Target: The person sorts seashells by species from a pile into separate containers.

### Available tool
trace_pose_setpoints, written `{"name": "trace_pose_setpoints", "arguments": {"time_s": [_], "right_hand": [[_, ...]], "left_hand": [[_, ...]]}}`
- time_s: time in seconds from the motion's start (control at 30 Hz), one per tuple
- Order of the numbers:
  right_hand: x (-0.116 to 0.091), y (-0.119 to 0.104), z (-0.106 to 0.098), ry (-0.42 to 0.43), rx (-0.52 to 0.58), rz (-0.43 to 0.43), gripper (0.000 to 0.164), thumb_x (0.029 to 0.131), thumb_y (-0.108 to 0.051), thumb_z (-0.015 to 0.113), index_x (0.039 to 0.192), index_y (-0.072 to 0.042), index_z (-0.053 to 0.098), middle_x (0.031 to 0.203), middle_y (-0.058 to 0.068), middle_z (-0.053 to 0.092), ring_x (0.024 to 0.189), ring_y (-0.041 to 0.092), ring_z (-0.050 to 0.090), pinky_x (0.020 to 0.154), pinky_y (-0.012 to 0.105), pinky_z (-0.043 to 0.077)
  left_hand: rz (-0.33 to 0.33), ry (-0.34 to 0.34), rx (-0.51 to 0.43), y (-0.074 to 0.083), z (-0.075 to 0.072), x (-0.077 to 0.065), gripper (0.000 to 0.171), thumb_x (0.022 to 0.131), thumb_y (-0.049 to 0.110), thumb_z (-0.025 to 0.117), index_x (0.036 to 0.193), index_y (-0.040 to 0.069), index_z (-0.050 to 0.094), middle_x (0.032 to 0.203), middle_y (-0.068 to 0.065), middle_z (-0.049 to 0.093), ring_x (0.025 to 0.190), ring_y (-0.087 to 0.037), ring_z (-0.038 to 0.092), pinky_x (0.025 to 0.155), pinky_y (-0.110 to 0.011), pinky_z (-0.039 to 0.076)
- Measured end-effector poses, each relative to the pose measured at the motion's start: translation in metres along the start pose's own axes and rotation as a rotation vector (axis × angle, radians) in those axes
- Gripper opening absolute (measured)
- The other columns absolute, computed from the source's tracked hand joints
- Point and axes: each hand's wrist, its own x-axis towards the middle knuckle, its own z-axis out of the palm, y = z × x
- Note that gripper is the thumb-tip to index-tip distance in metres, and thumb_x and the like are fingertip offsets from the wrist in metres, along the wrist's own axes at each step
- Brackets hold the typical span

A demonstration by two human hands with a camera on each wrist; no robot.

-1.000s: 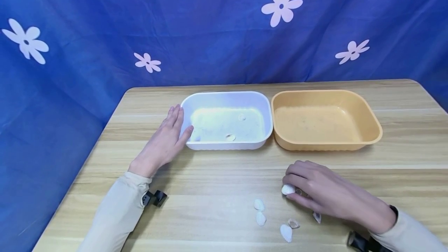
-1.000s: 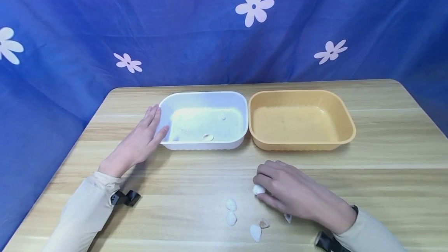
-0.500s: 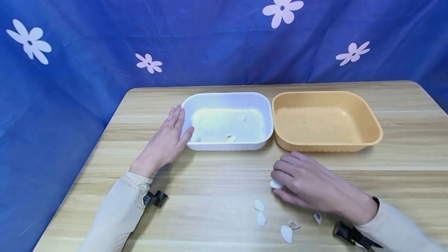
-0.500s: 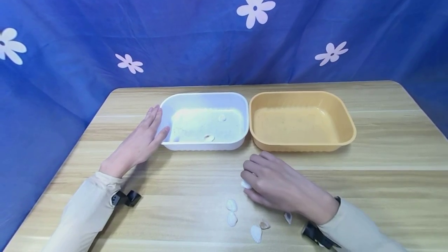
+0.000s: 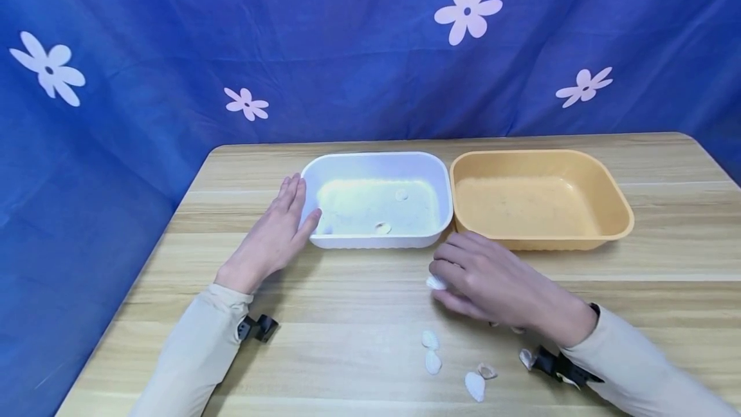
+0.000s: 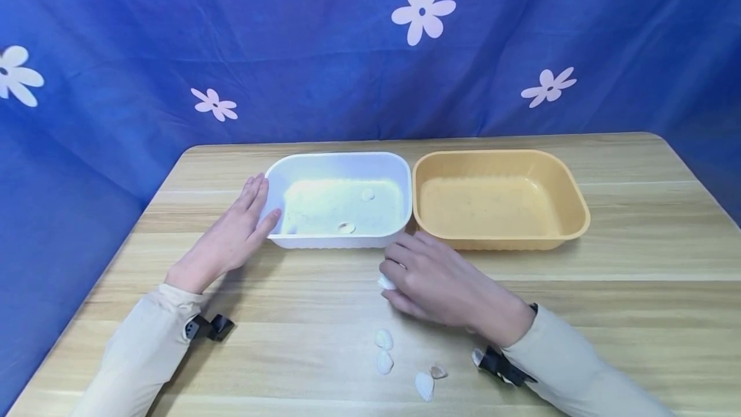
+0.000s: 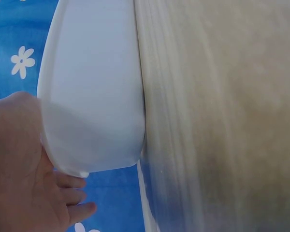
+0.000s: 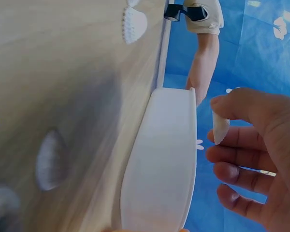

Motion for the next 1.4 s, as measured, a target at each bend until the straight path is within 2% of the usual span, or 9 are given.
{"name": "trace_pose_setpoints", "arguments": {"time_s": [0.17,0.37,0.8,1.0,1.23,1.4], "right_hand": [[0.009,0.002,0.001,-0.007,0.004,0.011,0.022,0.091,-0.028,0.063,0.093,-0.006,0.066,0.09,0.001,0.063,0.087,0.018,0.057,0.075,0.032,0.052],[0.018,0.007,0.003,-0.01,0.012,0.041,0.023,0.087,-0.026,0.068,0.095,-0.005,0.069,0.09,0.001,0.065,0.084,0.017,0.058,0.074,0.031,0.052],[0.042,0.016,0.005,-0.045,-0.01,0.15,0.018,0.091,-0.023,0.066,0.097,-0.006,0.069,0.088,0.002,0.063,0.084,0.019,0.056,0.075,0.033,0.051],[0.051,0.022,0.01,-0.05,-0.038,0.181,0.017,0.091,-0.022,0.066,0.096,-0.006,0.069,0.088,0.003,0.064,0.083,0.019,0.056,0.073,0.033,0.051],[0.06,0.027,0.017,-0.048,-0.02,0.271,0.016,0.091,-0.019,0.066,0.098,-0.005,0.07,0.095,0.006,0.066,0.089,0.022,0.059,0.075,0.035,0.053],[0.066,0.031,0.024,-0.041,-0.027,0.308,0.011,0.09,-0.015,0.067,0.096,-0.006,0.07,0.093,0.006,0.066,0.087,0.024,0.06,0.075,0.036,0.053]], "left_hand": [[-0.002,-0.009,0.007,0.0,-0.001,0.0,0.073,0.104,0.046,0.023,0.15,-0.009,0.005,0.159,-0.021,-0.003,0.146,-0.036,-0.003,0.119,-0.048,0.006],[0.002,-0.01,0.025,0.001,-0.001,0.0,0.073,0.104,0.045,0.022,0.15,-0.009,0.006,0.159,-0.022,-0.002,0.146,-0.035,-0.004,0.119,-0.05,0.006],[0.004,-0.006,0.109,0.003,-0.002,0.0,0.074,0.104,0.047,0.018,0.15,-0.01,0.006,0.158,-0.024,-0.002,0.146,-0.037,-0.006,0.119,-0.047,-0.002],[0.001,-0.009,0.117,0.004,-0.003,0.0,0.074,0.104,0.047,0.018,0.149,-0.01,0.005,0.158,-0.025,-0.001,0.146,-0.037,-0.006,0.119,-0.047,-0.001],[-0.008,-0.013,0.119,0.005,-0.002,0.001,0.073,0.105,0.046,0.019,0.15,-0.01,0.004,0.158,-0.024,-0.003,0.146,-0.037,-0.006,0.119,-0.048,0.0],[0.0,-0.003,0.114,0.004,-0.002,0.0,0.074,0.104,0.046,0.018,0.149,-0.011,0.006,0.158,-0.026,0.0,0.146,-0.038,-0.005,0.119,-0.048,0.002]]}}
